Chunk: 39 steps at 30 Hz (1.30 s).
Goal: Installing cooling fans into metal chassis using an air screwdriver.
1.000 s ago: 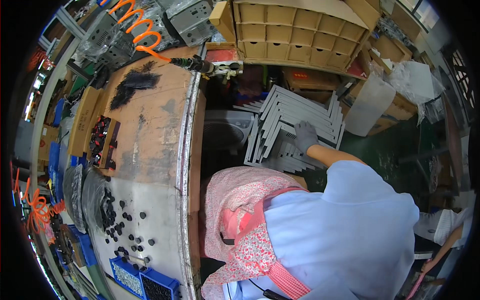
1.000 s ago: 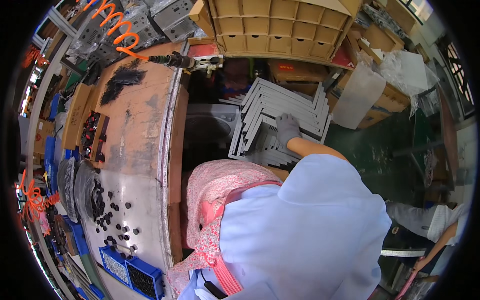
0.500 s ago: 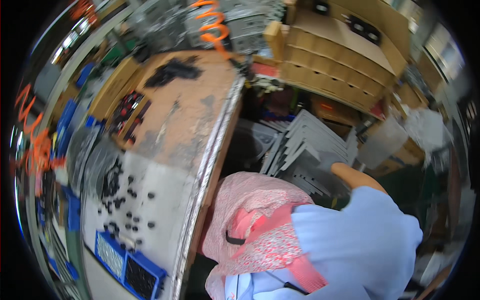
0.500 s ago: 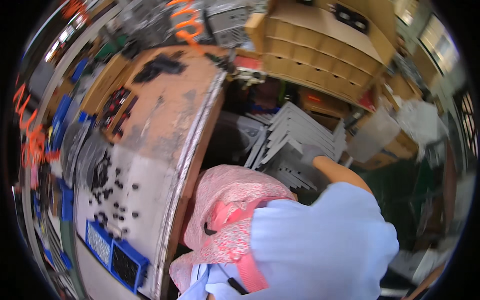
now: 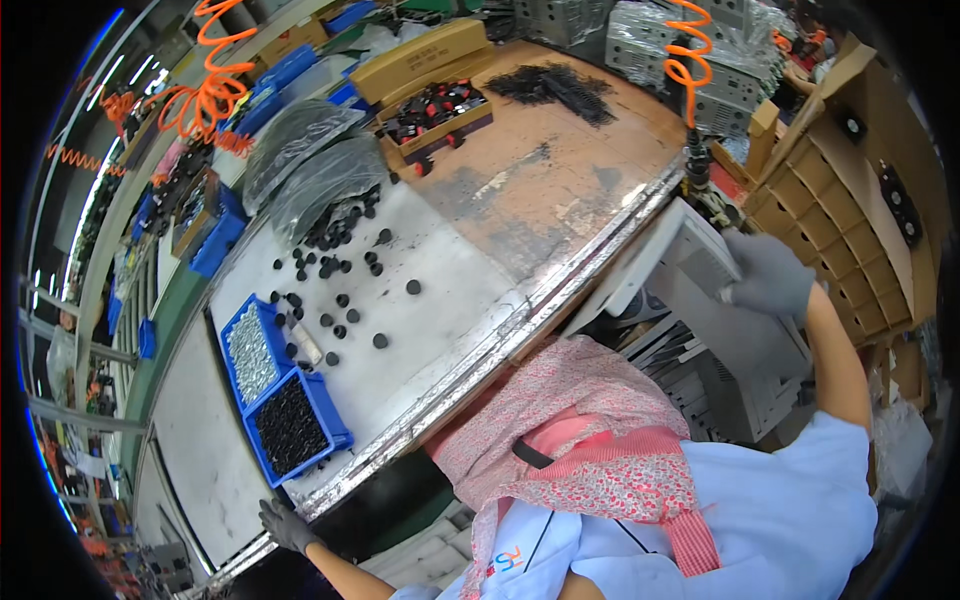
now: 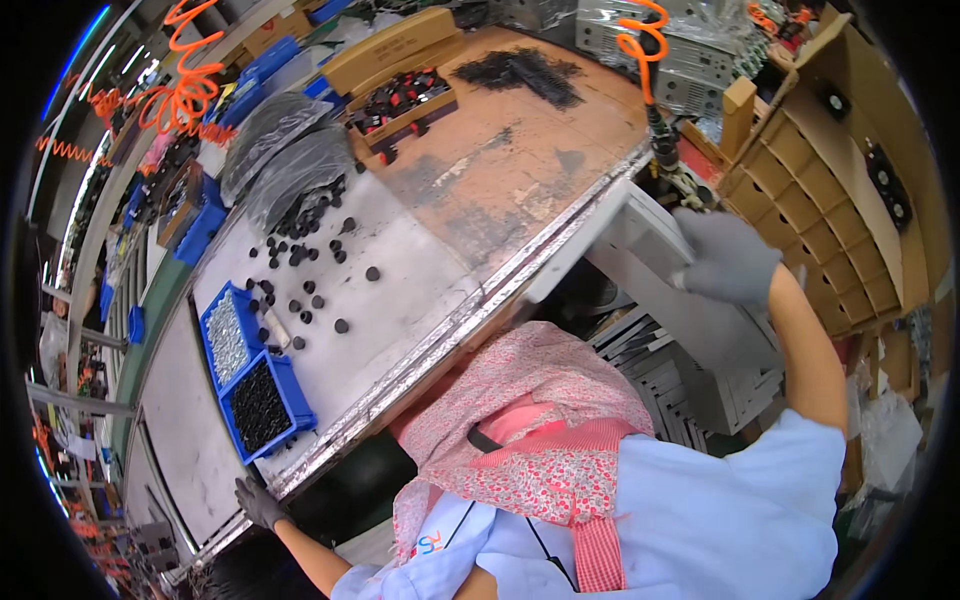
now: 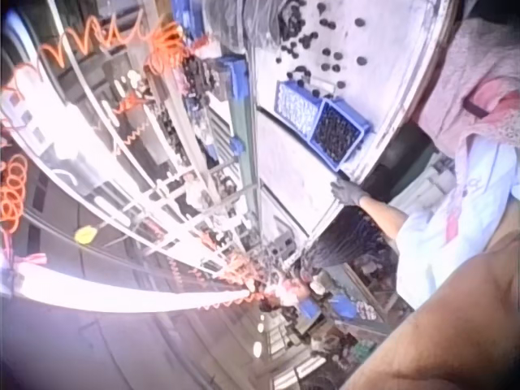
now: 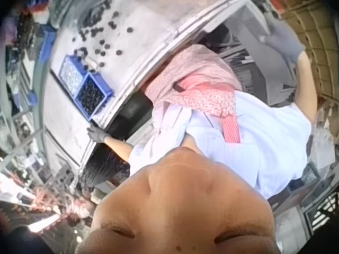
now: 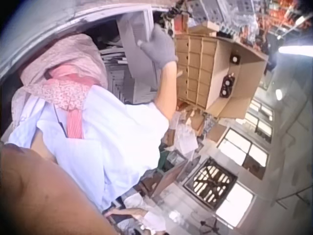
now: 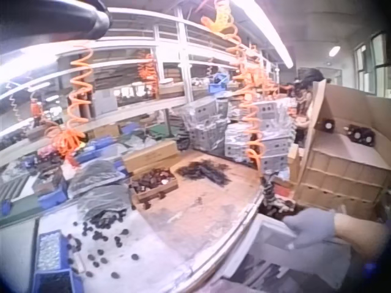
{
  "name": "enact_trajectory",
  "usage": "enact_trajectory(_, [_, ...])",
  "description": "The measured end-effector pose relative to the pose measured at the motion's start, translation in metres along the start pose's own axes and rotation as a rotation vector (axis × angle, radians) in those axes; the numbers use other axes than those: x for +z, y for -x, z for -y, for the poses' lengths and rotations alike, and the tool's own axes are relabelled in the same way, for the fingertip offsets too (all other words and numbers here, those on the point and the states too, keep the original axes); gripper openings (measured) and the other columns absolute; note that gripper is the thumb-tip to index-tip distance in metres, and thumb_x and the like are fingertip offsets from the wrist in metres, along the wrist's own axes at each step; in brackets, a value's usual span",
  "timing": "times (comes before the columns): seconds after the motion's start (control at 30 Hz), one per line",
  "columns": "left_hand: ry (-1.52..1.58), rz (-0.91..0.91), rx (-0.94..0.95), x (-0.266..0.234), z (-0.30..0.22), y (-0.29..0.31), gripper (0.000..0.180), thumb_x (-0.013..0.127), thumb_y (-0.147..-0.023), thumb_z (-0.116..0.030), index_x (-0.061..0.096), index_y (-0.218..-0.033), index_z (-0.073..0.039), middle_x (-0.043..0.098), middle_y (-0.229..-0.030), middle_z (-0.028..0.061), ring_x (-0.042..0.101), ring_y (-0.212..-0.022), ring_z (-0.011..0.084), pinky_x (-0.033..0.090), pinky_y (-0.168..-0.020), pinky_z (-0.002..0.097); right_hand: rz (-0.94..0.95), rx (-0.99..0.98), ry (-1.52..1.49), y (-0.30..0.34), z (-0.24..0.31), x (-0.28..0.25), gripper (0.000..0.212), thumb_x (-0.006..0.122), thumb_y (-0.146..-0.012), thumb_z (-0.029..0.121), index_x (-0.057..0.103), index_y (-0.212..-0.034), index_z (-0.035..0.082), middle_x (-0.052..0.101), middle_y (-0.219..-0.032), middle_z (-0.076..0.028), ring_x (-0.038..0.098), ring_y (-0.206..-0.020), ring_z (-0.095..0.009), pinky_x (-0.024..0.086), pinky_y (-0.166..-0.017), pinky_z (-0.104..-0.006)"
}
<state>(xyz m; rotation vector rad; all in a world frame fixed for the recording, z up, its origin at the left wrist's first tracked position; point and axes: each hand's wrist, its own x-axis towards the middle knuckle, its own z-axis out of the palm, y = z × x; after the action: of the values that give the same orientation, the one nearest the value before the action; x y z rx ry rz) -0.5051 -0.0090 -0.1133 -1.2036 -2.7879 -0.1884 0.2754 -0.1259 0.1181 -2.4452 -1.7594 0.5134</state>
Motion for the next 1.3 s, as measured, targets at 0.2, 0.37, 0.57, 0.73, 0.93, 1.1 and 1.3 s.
enact_trajectory(0.2, [0.6, -0.054, 0.101, -0.005, -0.008, 0.023, 0.049, 0.039, -0.099, -0.038, 0.05, -0.132, -0.003, 0.045, -0.139, 0.0186, 0.039, -0.132, 0.0306, 0.03, -0.109, 0.0419, -0.006, -0.414, 0.187, -0.085, 0.097, -0.008, 0.039, 0.064, -0.075, 0.029, 0.053, -0.101, 0.003, 0.062, -0.08, -0.022, 0.062, -0.077, -0.041, 0.048, -0.072, -0.0474])
enact_trajectory(0.37, [0.936, -0.221, 0.229, -0.079, -0.1, 0.103, 0.038, 0.045, -0.099, -0.022, 0.056, -0.121, 0.007, 0.06, -0.121, 0.0168, 0.058, -0.11, 0.0266, 0.046, -0.093, 0.0357, 0.096, -0.634, 0.105, -0.13, 0.153, 0.004, 0.035, 0.06, -0.082, 0.027, 0.057, -0.109, 0.006, 0.065, -0.088, -0.018, 0.064, -0.084, -0.036, 0.05, -0.074, -0.0437])
enact_trajectory(0.57, [1.314, 0.315, 0.567, -0.131, -0.232, 0.184, 0.034, 0.044, -0.097, -0.017, 0.057, -0.119, 0.006, 0.062, -0.115, 0.0161, 0.06, -0.104, 0.0244, 0.047, -0.091, 0.0355, -0.181, -0.595, -0.408, -0.203, 0.116, 0.016, 0.032, 0.061, -0.084, 0.031, 0.061, -0.108, 0.009, 0.066, -0.101, -0.011, 0.064, -0.093, -0.026, 0.049, -0.084, -0.0369])
enact_trajectory(0.73, [1.565, 0.675, 0.597, -0.145, -0.336, 0.169, 0.058, 0.053, -0.092, -0.032, 0.041, -0.137, 0.003, 0.055, -0.125, 0.0174, 0.054, -0.113, 0.0239, 0.043, -0.097, 0.0372, -0.31, -0.381, -0.656, -0.262, 0.023, 0.068, 0.04, 0.058, -0.089, 0.034, 0.059, -0.118, 0.006, 0.063, -0.115, -0.006, 0.061, -0.103, -0.02, 0.047, -0.09, -0.0326])
enact_trajectory(0.93, [1.703, 0.992, 0.539, -0.124, -0.357, 0.164, 0.081, 0.068, -0.074, -0.031, 0.036, -0.14, 0.001, 0.058, -0.085, 0.0086, 0.057, -0.079, 0.0178, 0.049, -0.086, 0.0325, 0.078, -0.236, -1.452, -0.297, 0.016, 0.13, 0.051, 0.047, -0.097, 0.039, 0.049, -0.132, 0.002, 0.056, -0.125, -0.013, 0.054, -0.117, -0.022, 0.041, -0.102, -0.0321])
enact_trajectory(1.1, [1.832, 0.892, 0.506, -0.109, -0.378, 0.181, 0.062, 0.061, -0.079, -0.018, 0.041, -0.134, 0.002, 0.04, -0.06, -0.0016, 0.041, -0.055, 0.0084, 0.043, -0.062, 0.0234, -0.22, -0.13, -1.77, -0.326, 0.036, 0.161, 0.041, 0.042, -0.097, 0.043, 0.06, -0.086, 0.009, 0.059, -0.071, -0.002, 0.058, -0.064, -0.012, 0.049, -0.059, -0.0256])
enact_trajectory(1.3, [1.86, 0.565, 0.251, -0.124, -0.403, 0.22, 0.042, 0.057, -0.085, -0.018, 0.05, -0.12, 0.005, 0.043, -0.054, 0.0008, 0.039, -0.045, 0.0078, 0.036, -0.046, 0.0218, -0.61, -0.143, -1.363, -0.238, 0.017, 0.162, 0.04, 0.04, -0.096, 0.039, 0.05, -0.07, 0.011, 0.044, -0.051, -0.001, 0.042, -0.039, -0.011, 0.034, -0.035, -0.0233])
